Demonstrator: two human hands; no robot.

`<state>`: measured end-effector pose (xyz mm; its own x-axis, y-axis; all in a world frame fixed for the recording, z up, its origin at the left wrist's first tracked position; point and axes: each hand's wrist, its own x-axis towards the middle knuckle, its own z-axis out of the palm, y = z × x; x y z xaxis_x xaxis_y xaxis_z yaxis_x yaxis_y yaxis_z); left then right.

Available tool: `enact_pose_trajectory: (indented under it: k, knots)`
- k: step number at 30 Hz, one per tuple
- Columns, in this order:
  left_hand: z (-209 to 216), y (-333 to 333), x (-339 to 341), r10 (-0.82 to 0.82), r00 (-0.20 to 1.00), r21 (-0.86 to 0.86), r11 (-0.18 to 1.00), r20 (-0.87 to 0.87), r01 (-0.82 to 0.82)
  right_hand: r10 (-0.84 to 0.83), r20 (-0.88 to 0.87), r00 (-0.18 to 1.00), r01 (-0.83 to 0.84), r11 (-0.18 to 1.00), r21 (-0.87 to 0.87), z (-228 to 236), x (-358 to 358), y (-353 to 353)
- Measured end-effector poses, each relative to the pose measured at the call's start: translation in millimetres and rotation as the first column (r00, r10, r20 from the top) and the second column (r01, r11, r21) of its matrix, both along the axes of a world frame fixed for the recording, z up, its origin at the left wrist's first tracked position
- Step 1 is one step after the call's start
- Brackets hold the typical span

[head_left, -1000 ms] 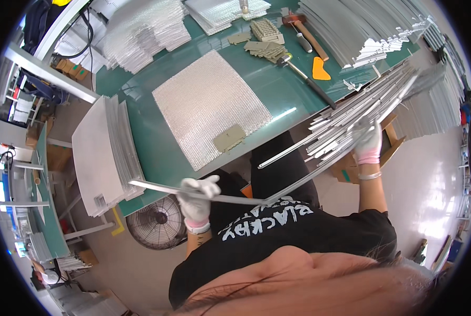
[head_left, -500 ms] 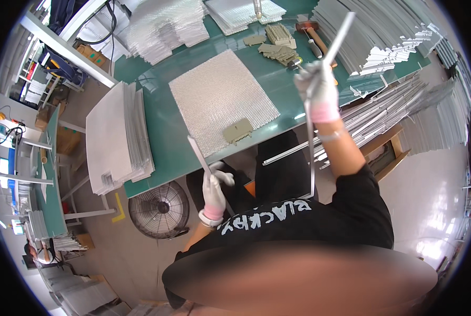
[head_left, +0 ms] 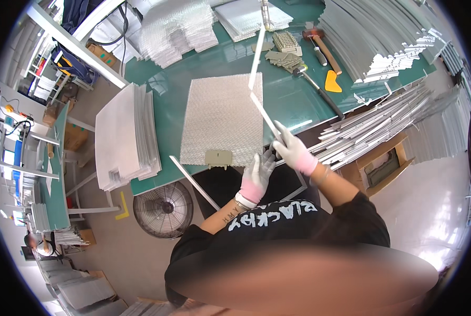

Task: Assemble metal mesh filters by attaching frames and securing them with a drill.

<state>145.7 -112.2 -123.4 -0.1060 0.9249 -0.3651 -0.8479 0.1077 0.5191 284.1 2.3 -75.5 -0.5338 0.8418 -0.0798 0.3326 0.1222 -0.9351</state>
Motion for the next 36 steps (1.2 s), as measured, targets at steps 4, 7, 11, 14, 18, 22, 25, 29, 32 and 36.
enact_pose_trajectory:
  k: [4,7,11,14,18,22,25,29,32,36]
  knots:
    - [18.6,53.4,-28.5,0.078,0.99,0.211,0.972,0.116,-0.101,-0.081,-0.348,0.934,0.021,0.985,-0.173,-14.5,3.7,-24.2]
    - [25.2,115.3,-53.8,-0.192,0.844,0.402,0.915,0.5,-0.031,-0.156,-0.541,0.826,-0.087,0.914,-0.397,-28.0,-2.9,-17.8]
    - [4.4,157.7,-59.4,0.022,0.951,0.254,0.962,0.31,-0.105,-0.242,-0.644,0.726,-0.205,0.817,-0.538,-34.8,-11.3,-10.9]
    - [-12.9,161.7,-59.7,0.11,0.979,0.219,0.965,0.172,-0.147,-0.256,-0.645,0.72,-0.21,0.805,-0.554,-32.9,-12.9,-13.3]
    - [-16.6,160.1,-67.2,0.226,0.93,0.329,0.936,-0.29,-0.125,-0.232,-0.588,0.775,-0.174,0.817,-0.55,-28.8,-12.8,-19.2]
    - [-6.3,159.2,-65.6,0.183,0.914,0.235,0.967,-0.361,-0.101,-0.235,-0.473,0.849,-0.077,0.831,-0.551,-24.9,-13.6,-22.7]
    - [1.4,156.0,-58.2,0.162,0.985,0.291,0.941,0.053,-0.17,-0.242,-0.505,0.828,-0.096,0.827,-0.554,-22.0,-13.0,-20.3]
    - [8.4,153.3,-57.1,0.179,0.961,0.296,0.949,-0.212,-0.112,-0.225,-0.52,0.824,-0.126,0.822,-0.555,-20.5,-11.9,-17.1]
    - [11.6,153.2,-59.0,0.194,0.966,0.24,0.959,-0.172,-0.15,-0.216,-0.496,0.841,-0.113,0.826,-0.552,-20.9,-13.0,-20.7]
    - [12.5,149.9,-54.6,0.194,0.922,0.19,0.972,-0.336,-0.135,-0.191,-0.437,0.879,-0.075,0.85,-0.521,-16.8,-11.6,-21.9]
